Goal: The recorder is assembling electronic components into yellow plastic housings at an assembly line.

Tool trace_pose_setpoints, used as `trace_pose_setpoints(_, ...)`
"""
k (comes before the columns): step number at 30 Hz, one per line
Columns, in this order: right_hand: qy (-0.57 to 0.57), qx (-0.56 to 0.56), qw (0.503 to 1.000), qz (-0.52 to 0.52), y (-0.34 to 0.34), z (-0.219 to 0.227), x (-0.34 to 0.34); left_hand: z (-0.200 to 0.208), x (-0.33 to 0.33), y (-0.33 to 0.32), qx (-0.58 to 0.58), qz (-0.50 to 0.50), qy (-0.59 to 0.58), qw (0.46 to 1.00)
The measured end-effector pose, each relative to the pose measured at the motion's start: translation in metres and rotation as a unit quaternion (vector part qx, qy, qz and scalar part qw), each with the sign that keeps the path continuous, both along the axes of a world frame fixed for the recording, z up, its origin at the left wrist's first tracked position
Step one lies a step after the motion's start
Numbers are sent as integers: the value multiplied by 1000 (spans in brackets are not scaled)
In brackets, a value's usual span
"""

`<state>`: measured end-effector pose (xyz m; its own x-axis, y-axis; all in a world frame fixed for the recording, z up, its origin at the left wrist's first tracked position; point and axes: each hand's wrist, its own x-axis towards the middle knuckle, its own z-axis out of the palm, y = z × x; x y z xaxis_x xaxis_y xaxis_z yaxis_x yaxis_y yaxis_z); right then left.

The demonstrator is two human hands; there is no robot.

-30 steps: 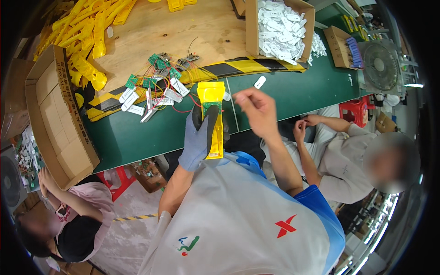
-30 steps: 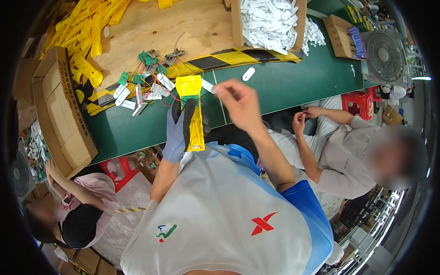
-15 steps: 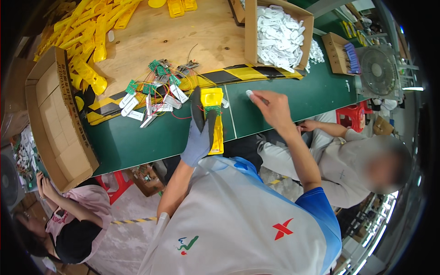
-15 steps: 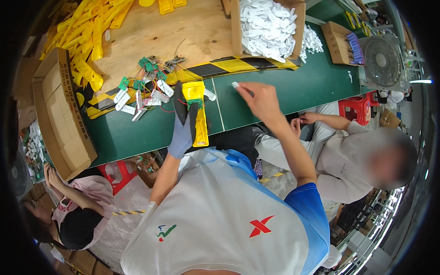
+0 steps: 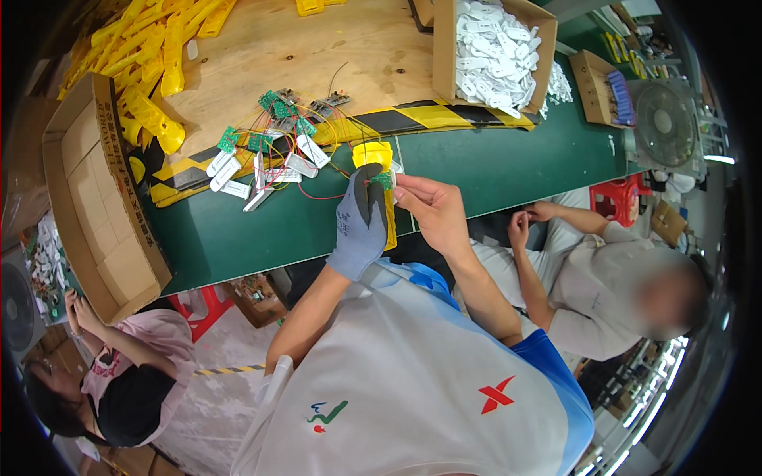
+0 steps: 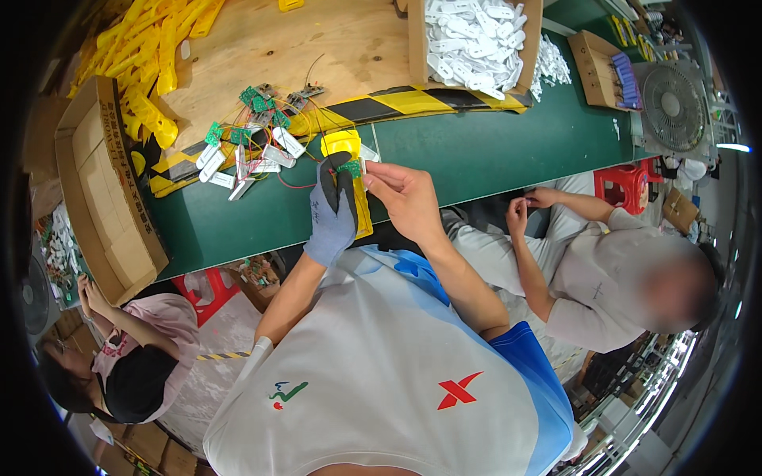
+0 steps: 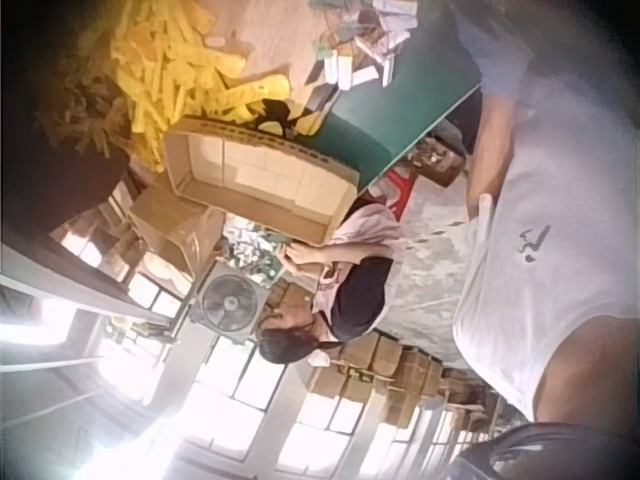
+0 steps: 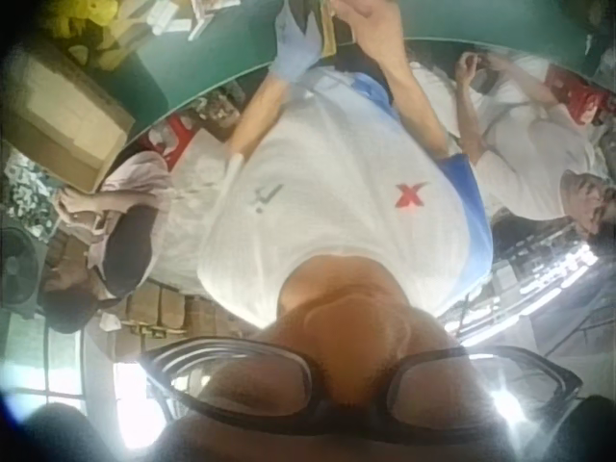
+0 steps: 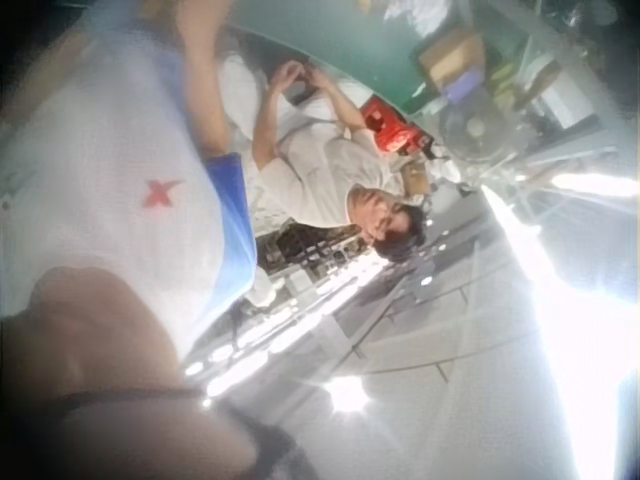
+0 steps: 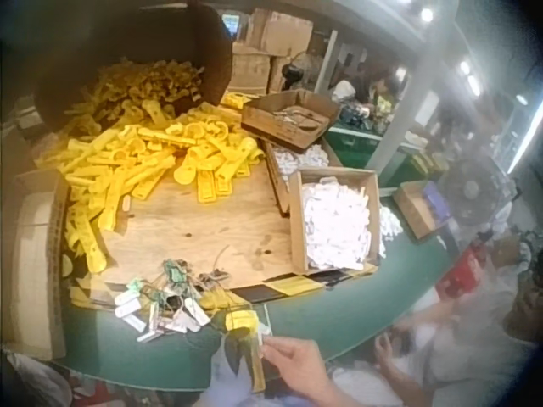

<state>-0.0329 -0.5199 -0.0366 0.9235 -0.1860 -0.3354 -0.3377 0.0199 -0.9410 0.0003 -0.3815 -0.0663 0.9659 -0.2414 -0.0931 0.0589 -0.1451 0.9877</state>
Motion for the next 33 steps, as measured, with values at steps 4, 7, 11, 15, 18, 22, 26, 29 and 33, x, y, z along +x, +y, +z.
trace_pose_setpoints(4,-30,63,997,-44,3,-17,-3,-3,1,1,-39,13,-16,999)
trace_pose_setpoints(7,-79,49,993,-70,14,-23,-6,-5,1,3,-39,12,-34,999)
trace_pose_setpoints(11,-97,34,992,-71,13,-30,-4,-11,1,4,-36,6,-39,999)
trace_pose_setpoints(15,-53,53,997,13,-1,-20,5,-11,-2,5,-44,-2,-27,999)
trace_pose_setpoints(18,-25,50,997,58,-7,-13,8,-15,-1,4,-43,4,-48,998)
trace_pose_setpoints(22,-103,20,993,48,-1,-15,3,-7,2,4,-30,-21,-72,997)
trace_pose_setpoints(26,-129,-64,989,42,8,-17,-1,-6,3,6,-27,-15,-63,998)
trace_pose_setpoints(29,-111,-47,993,11,13,-15,-2,-6,3,7,-40,-14,-33,999)
trace_pose_setpoints(33,-116,-47,992,0,15,-12,-6,-7,-2,8,-57,-2,-40,998)
